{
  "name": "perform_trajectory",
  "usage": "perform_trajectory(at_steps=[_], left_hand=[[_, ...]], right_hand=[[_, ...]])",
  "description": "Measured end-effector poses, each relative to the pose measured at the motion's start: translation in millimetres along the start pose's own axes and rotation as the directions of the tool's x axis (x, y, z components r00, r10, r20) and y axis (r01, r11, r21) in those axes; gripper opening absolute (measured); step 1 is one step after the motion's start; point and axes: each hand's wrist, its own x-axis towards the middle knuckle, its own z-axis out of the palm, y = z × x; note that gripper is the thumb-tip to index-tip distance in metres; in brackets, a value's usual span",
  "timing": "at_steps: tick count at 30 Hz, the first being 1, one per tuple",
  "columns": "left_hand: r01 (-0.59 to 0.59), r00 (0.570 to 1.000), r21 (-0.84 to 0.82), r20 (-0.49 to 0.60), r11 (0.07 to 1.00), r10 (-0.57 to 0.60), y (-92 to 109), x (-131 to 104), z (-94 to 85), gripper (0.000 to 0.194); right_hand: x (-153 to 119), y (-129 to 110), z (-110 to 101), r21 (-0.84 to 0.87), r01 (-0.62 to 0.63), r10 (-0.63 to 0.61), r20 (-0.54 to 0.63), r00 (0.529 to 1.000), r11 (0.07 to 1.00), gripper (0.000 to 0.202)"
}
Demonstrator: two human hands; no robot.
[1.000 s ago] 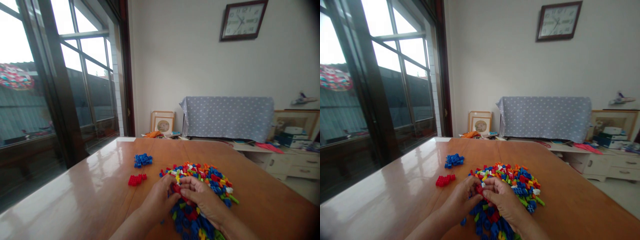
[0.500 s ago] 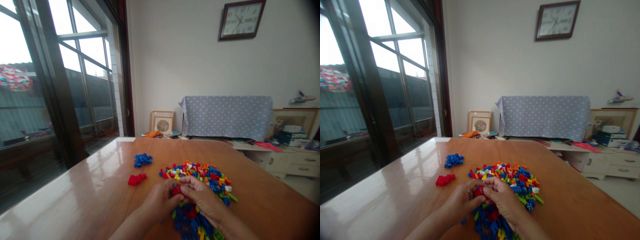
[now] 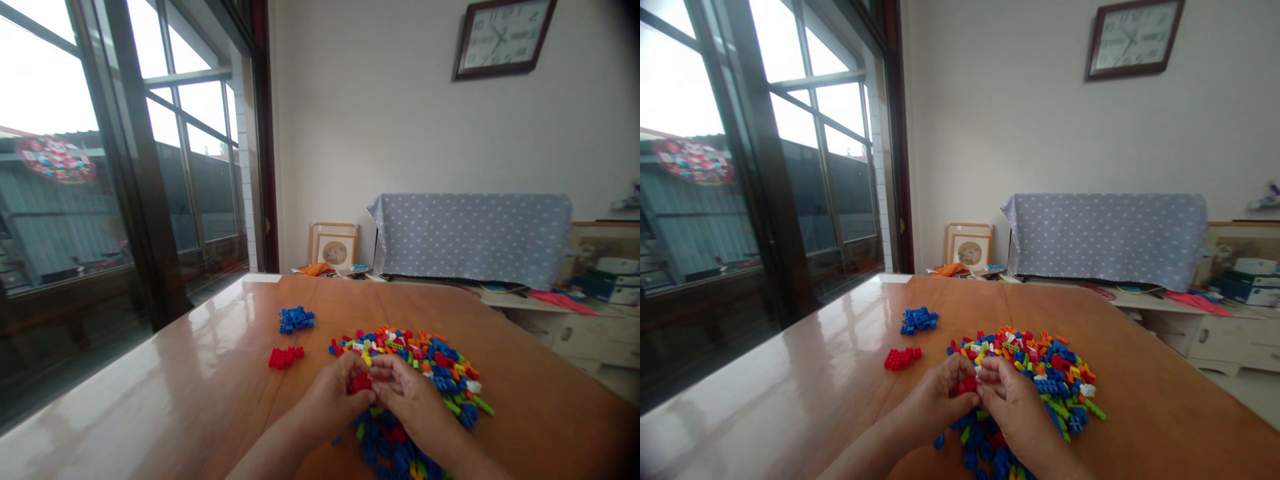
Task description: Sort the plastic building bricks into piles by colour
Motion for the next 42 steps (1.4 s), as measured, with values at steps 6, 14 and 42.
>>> perform_trajectory(at_steps=[6,14,42], left_hand=[[0.039,0.999,-0.185,-0.006,0.982,-0.040,-1,3,3.0,0.025],[0.094,0.996,0.200,-0.014,0.975,-0.093,-1,-3,-23.8,0.026],[0.423,0.902,0.756,-0.406,0.500,-0.149,-24,-14,-113.5,0.020]], right_hand=[[1,8,1,-0.197,0.113,-0.113,0.012,0.994,0.974,0.044],[-5,3,4,-0.185,0.140,-0.133,0.050,0.990,0.973,0.054],[-3,-6,-19,-0.474,0.189,-0.281,-0.130,0.951,0.860,0.032]])
